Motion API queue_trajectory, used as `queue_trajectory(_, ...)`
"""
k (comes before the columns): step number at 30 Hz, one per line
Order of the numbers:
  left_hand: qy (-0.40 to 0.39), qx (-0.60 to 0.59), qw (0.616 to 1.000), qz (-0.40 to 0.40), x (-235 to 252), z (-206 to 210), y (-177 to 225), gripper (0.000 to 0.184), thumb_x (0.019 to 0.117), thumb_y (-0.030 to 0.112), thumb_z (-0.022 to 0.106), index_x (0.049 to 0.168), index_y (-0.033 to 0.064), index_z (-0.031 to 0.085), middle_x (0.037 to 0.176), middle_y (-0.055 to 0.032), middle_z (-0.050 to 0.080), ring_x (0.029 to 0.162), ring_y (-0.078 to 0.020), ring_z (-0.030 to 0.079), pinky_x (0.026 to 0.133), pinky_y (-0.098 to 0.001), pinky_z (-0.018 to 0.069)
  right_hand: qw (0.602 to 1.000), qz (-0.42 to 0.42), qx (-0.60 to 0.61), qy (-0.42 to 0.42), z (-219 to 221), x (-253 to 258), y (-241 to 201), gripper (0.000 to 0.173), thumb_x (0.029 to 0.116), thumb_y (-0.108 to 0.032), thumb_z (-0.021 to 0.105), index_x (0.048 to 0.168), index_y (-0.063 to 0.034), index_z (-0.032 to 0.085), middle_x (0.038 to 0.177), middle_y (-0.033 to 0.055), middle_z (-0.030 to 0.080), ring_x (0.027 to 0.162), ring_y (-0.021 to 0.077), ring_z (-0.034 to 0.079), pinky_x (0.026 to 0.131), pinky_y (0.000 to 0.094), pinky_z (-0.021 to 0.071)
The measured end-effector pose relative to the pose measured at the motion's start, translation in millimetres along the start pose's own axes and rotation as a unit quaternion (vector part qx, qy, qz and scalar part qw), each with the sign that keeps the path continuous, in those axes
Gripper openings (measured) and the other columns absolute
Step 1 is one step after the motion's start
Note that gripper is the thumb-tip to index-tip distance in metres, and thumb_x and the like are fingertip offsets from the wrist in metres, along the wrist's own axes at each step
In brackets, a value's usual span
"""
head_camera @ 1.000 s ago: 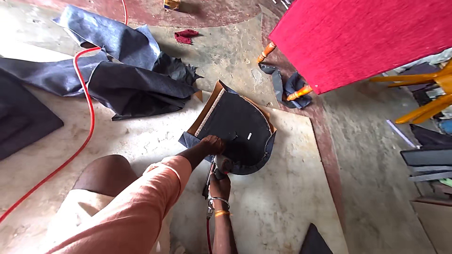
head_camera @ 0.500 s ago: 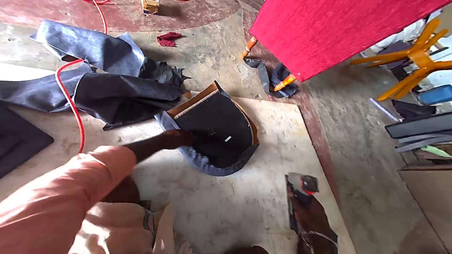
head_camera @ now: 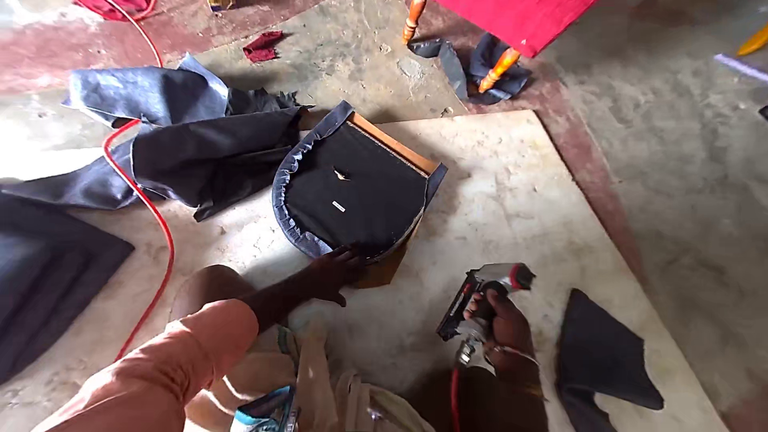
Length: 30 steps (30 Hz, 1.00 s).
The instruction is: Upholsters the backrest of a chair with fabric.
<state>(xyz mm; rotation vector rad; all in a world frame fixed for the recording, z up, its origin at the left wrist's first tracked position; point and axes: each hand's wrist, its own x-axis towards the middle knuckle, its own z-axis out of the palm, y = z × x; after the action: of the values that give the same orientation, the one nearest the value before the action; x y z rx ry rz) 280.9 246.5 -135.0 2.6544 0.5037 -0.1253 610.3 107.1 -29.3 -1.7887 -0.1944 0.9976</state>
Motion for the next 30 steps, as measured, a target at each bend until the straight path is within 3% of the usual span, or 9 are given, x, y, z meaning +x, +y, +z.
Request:
queue_trajectory(4,-0.006,0.114,0.993,-0.017,-11,-9,4,0.030,0.0915,0.022,0.075,0.120,0.0132,0.070,0.136,-0.0068,0.060,0.137,-0.0291,0.050,0.122,-0.0505,0.0306,0.936,-0.043,-0.331,0.115,51,22,66,0.071,0.0970,-0.014,0.067,0.156,0.0021,0.031,0.142,0.0298,0.053,0.129,0.0393,0.056,0.107,0.0539,0.0468)
queue_trajectory(6,0.001,0.144,0.989,-0.021,-7,-9,12,0.023,0.0999,0.011,0.058,0.120,0.0105,0.069,0.134,-0.0084,0.062,0.134,-0.0297,0.052,0.120,-0.0501,0.0343,0.874,-0.088,-0.457,0.138,66,18,99,0.080,0.0941,-0.029,0.071,0.158,0.0021,0.032,0.152,0.0342,0.042,0.141,0.0496,0.043,0.113,0.0622,0.0381)
queue_trajectory(9,-0.026,0.107,0.990,-0.083,4,-3,28,0.033,0.1029,0.004,0.044,0.128,0.0086,0.065,0.145,-0.0099,0.057,0.139,-0.0314,0.049,0.120,-0.0534,0.0312,0.826,-0.244,-0.494,0.121,92,-5,116,0.068,0.0884,-0.038,0.073,0.143,-0.0006,0.056,0.139,0.0323,0.055,0.129,0.0520,0.052,0.105,0.0682,0.0413)
queue_trajectory(14,0.059,0.026,0.982,-0.177,-8,15,33,0.034,0.1064,0.018,0.042,0.127,0.0168,0.069,0.141,-0.0041,0.062,0.140,-0.0247,0.049,0.123,-0.0485,0.0299,0.900,0.004,-0.425,-0.098,136,-19,102,0.072,0.0969,-0.060,0.059,0.145,-0.0071,0.049,0.120,0.0151,0.071,0.111,0.0329,0.069,0.095,0.0560,0.0543)
queue_trajectory(16,0.061,0.009,0.978,-0.197,-17,11,34,0.036,0.1079,0.022,0.040,0.129,0.0176,0.069,0.140,-0.0031,0.063,0.140,-0.0229,0.050,0.123,-0.0460,0.0310,0.952,0.084,-0.273,-0.109,155,-10,117,0.058,0.1003,-0.053,0.059,0.127,-0.0018,0.064,0.103,0.0161,0.073,0.092,0.0271,0.072,0.084,0.0462,0.0586)
queue_trajectory(18,0.050,0.008,0.979,-0.196,-23,5,34,0.037,0.1079,0.030,0.041,0.127,0.0175,0.069,0.139,-0.0027,0.064,0.138,-0.0227,0.053,0.121,-0.0454,0.0338,0.982,0.162,-0.049,-0.079,167,-6,132,0.048,0.1044,-0.046,0.057,0.104,0.0009,0.064,0.074,0.0108,0.063,0.058,0.0184,0.062,0.054,0.0332,0.0542)
queue_trajectory(21,0.053,-0.028,0.973,-0.224,-10,-13,29,0.047,0.1027,0.054,0.047,0.123,0.0199,0.072,0.136,-0.0014,0.065,0.131,-0.0209,0.057,0.115,-0.0454,0.0418,0.973,0.191,0.062,-0.114,162,-3,133,0.042,0.1088,-0.041,0.049,0.102,-0.0009,0.062,0.069,0.0073,0.059,0.052,0.0153,0.057,0.048,0.0289,0.0499)
queue_trajectory(26,0.097,-0.060,0.941,-0.318,49,-9,8,0.068,0.1004,0.059,0.051,0.161,0.0323,0.034,0.170,-0.0007,0.026,0.158,-0.0291,0.019,0.122,-0.0683,0.0115,0.972,0.091,-0.121,-0.182,144,4,145,0.045,0.1109,-0.040,0.043,0.098,-0.0018,0.064,0.066,0.0045,0.056,0.053,0.0139,0.057,0.054,0.0293,0.0517)
queue_trajectory(30,0.024,-0.060,0.935,-0.349,65,-7,0,0.072,0.1027,0.064,0.040,0.165,0.0415,0.011,0.174,-0.0015,-0.002,0.159,-0.0358,-0.005,0.114,-0.0800,-0.0045,0.964,0.005,-0.206,-0.168,138,6,153,0.044,0.1092,-0.038,0.048,0.091,-0.0033,0.068,0.075,0.0085,0.060,0.065,0.0197,0.057,0.067,0.0398,0.0496)
